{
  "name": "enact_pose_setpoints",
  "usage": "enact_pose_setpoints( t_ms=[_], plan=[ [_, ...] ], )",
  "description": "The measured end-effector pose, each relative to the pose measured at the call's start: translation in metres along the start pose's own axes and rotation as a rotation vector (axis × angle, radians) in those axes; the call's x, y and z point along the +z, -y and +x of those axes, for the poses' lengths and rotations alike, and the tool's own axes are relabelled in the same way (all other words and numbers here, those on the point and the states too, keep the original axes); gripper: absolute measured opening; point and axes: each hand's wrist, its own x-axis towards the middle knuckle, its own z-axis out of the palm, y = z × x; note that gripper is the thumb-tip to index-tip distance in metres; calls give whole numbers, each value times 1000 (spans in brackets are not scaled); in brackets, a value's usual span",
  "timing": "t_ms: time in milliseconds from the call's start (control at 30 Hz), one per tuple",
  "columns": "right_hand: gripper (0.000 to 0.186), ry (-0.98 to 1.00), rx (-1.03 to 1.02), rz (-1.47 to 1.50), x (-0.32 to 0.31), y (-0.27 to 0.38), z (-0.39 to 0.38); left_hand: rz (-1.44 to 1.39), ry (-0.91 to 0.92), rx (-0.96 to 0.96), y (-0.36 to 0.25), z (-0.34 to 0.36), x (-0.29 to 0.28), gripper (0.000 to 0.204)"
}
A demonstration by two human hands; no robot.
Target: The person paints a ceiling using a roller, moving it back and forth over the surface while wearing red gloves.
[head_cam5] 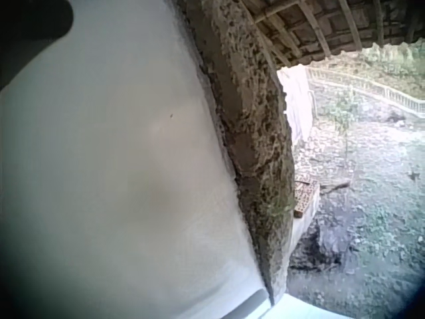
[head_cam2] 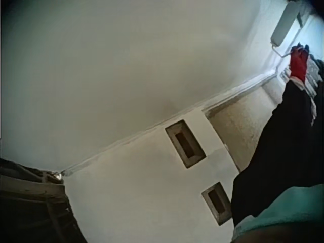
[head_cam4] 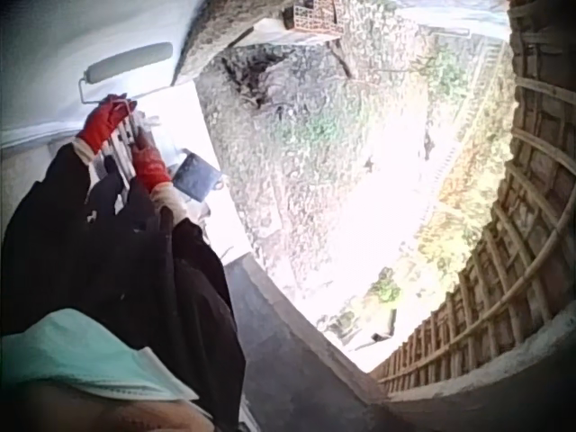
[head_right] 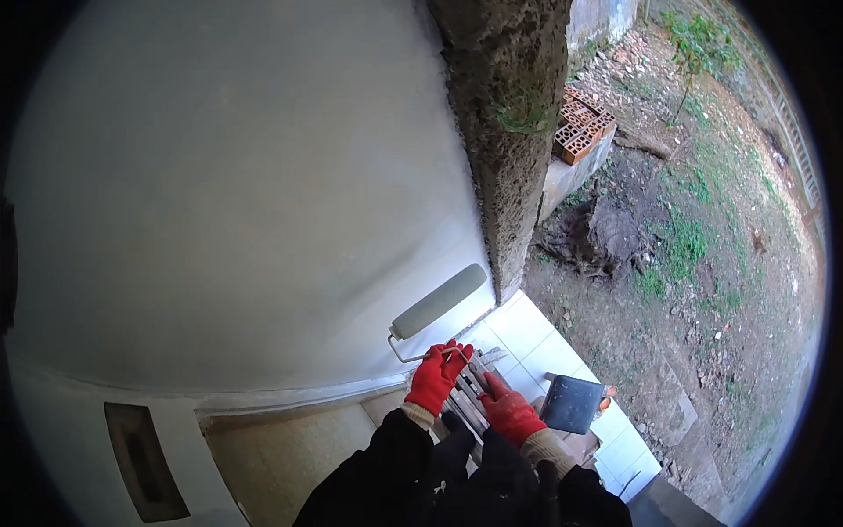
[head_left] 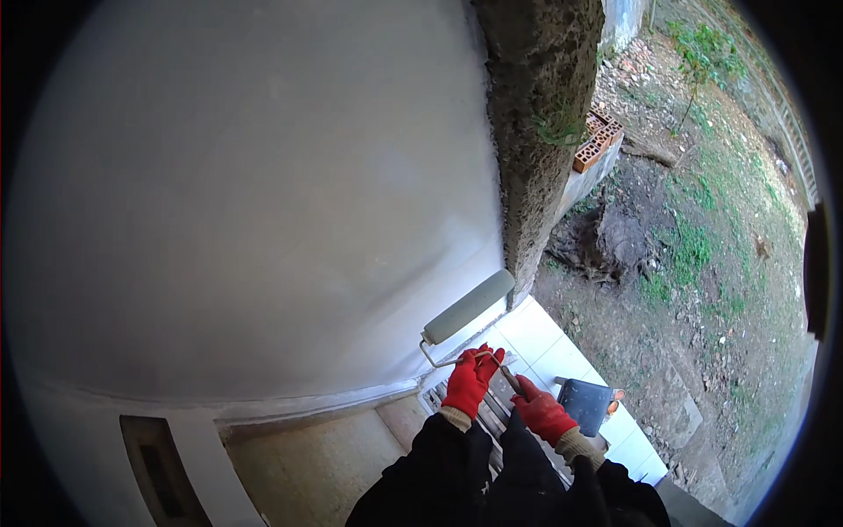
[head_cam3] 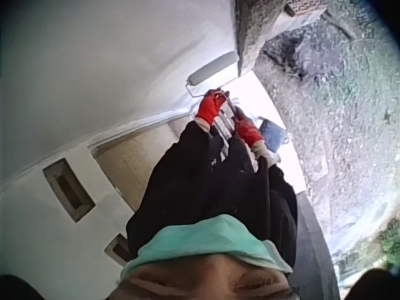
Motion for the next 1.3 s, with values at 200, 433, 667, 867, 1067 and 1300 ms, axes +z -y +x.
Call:
enact_pose_setpoints(
  t_ms=[200,433,667,867,1067,1300],
  plan=[
    [56,-39,-7,97,9,-40,75,-92,-14,-49,11,88,-30,19],
    [52,-25,105,108,28,-81,184,26,-29,-11,15,193,-61,20],
    [51,-22,2,125,41,-115,260,108,-41,32,9,251,-75,18],
    [49,-115,-171,120,45,-136,269,114,55,38,5,241,-60,16],
    [51,-258,-403,144,33,-109,249,210,209,119,-11,206,-17,17],
    [52,-339,-557,178,-5,-42,219,258,367,257,-40,152,66,18]
  ],
)
